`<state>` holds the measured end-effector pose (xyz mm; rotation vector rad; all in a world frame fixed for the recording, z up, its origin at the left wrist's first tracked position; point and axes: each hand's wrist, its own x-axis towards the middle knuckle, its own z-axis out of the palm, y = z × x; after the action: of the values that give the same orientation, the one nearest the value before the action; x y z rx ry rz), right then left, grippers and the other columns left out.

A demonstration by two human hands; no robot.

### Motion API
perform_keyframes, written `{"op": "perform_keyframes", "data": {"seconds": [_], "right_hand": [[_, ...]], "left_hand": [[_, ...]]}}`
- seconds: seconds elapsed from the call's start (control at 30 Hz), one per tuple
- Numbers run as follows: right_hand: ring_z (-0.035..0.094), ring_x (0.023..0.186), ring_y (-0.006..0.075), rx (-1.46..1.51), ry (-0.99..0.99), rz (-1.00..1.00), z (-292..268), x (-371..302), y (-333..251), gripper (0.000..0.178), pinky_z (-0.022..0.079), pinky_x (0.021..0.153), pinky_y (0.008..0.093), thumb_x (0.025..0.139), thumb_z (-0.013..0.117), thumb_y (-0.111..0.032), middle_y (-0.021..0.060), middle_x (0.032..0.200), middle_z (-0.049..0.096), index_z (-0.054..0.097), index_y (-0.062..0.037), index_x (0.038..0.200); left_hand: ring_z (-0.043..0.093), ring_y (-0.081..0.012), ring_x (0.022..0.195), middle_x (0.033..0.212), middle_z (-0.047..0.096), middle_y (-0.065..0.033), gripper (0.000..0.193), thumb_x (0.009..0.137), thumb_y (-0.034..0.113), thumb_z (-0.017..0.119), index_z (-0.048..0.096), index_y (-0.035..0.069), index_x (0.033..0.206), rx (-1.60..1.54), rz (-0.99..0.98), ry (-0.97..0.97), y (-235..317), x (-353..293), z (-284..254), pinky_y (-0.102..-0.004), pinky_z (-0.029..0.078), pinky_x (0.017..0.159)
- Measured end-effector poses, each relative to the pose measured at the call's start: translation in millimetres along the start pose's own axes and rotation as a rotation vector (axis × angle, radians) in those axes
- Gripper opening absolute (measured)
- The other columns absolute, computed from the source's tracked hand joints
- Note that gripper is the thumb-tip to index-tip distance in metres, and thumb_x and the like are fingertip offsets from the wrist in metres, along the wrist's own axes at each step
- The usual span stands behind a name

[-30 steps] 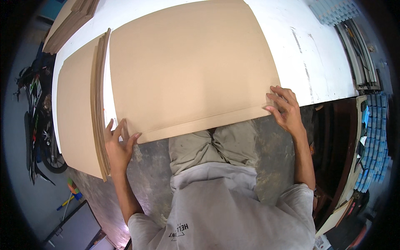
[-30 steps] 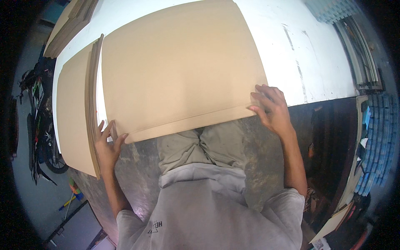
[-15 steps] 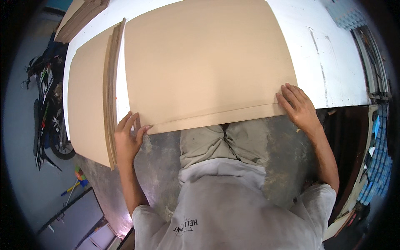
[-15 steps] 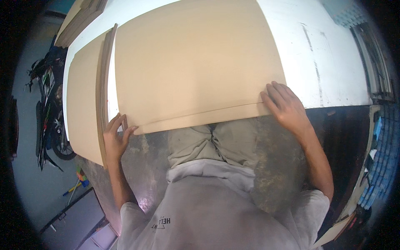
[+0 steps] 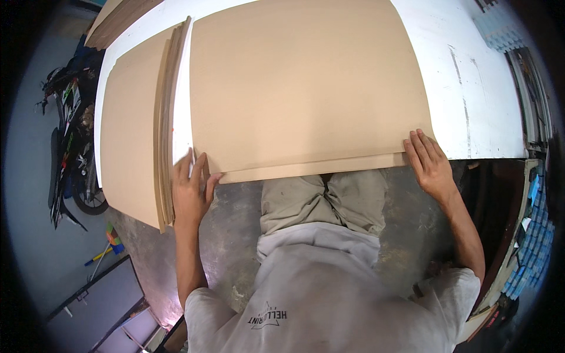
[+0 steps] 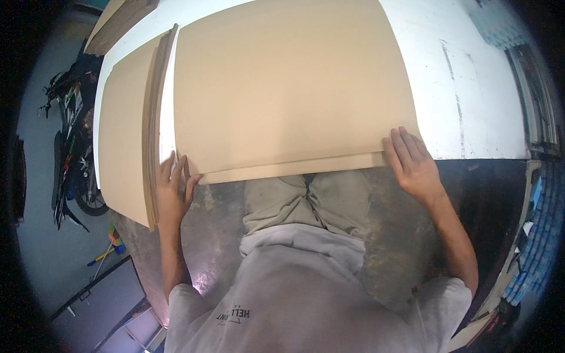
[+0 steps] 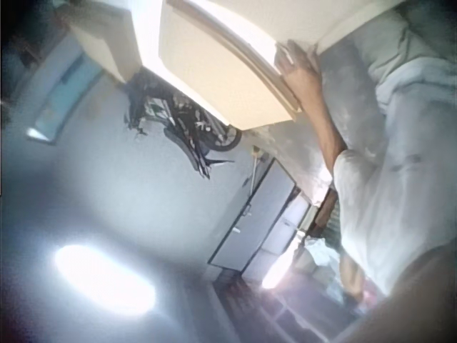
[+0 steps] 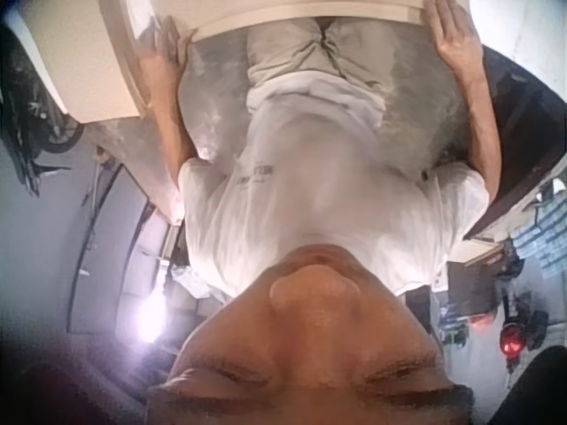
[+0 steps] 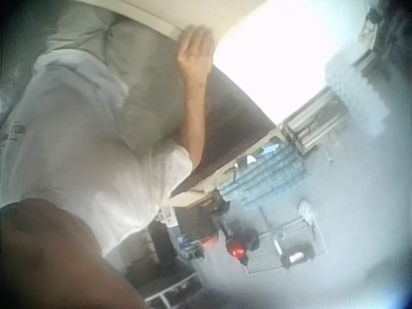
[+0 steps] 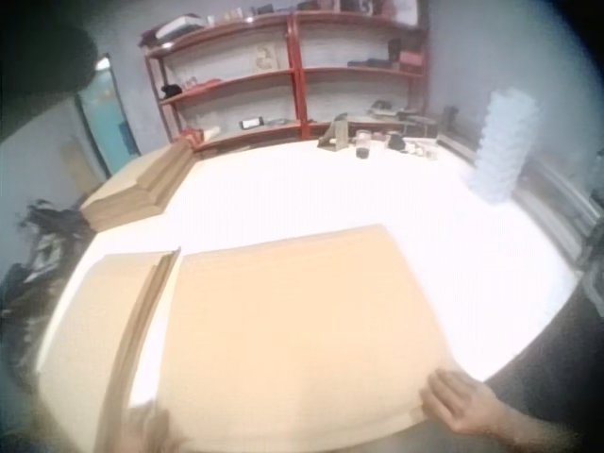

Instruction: The person repeatedly folds large flat cardboard sheets in half on a white table, pressing the crease with both hands, then places each folded sheet aside. The action is repeated for multiple sheets throughout the clip.

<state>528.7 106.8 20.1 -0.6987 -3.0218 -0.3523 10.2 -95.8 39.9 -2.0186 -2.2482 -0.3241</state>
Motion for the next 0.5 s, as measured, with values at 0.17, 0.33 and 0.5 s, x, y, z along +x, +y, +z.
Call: {"op": "perform_keyframes", "data": {"seconds": [0.17, 0.33, 0.5], "right_hand": [[0.062, 0.132, 0.0437, 0.052, 0.085, 0.084, 5.5, -3.1, -7.3, 0.050, 0.052, 0.110, 0.0542, 0.086, 0.066, -0.007, 0.0278, 0.140, 0.063, 0.064, 0.0067, 0.134], [0.063, 0.129, 0.0399, 0.097, 0.172, 0.170, 0.2, 5.4, -13.3, 0.046, 0.052, 0.104, 0.0537, 0.083, 0.068, -0.007, 0.0229, 0.137, 0.065, 0.068, 0.0032, 0.129], [0.066, 0.114, 0.0340, 0.252, 0.405, 0.184, 7.2, 47.5, -60.9, 0.036, 0.051, 0.099, 0.0518, 0.080, 0.072, -0.006, 0.0157, 0.119, 0.066, 0.074, -0.0007, 0.115]], "left_hand": [[0.065, -0.0349, 0.119, 0.130, 0.069, -0.0144, 0.044, 0.083, 0.028, 0.089, 0.077, 0.009, 0.120, -0.223, 0.221, 0.102, 57.8, 24.1, 11.6, -0.0474, 0.053, 0.100], [0.066, -0.0272, 0.105, 0.112, 0.072, -0.0059, 0.024, 0.084, 0.014, 0.085, 0.079, 0.009, 0.107, -0.357, 0.395, 0.117, 89.7, 39.8, 44.8, -0.0426, 0.054, 0.089], [0.065, -0.0267, 0.097, 0.101, 0.070, -0.0051, 0.027, 0.078, 0.008, 0.086, 0.078, 0.008, 0.104, -0.350, 0.404, 0.195, 90.1, 42.3, 51.3, -0.0435, 0.051, 0.085]]}}
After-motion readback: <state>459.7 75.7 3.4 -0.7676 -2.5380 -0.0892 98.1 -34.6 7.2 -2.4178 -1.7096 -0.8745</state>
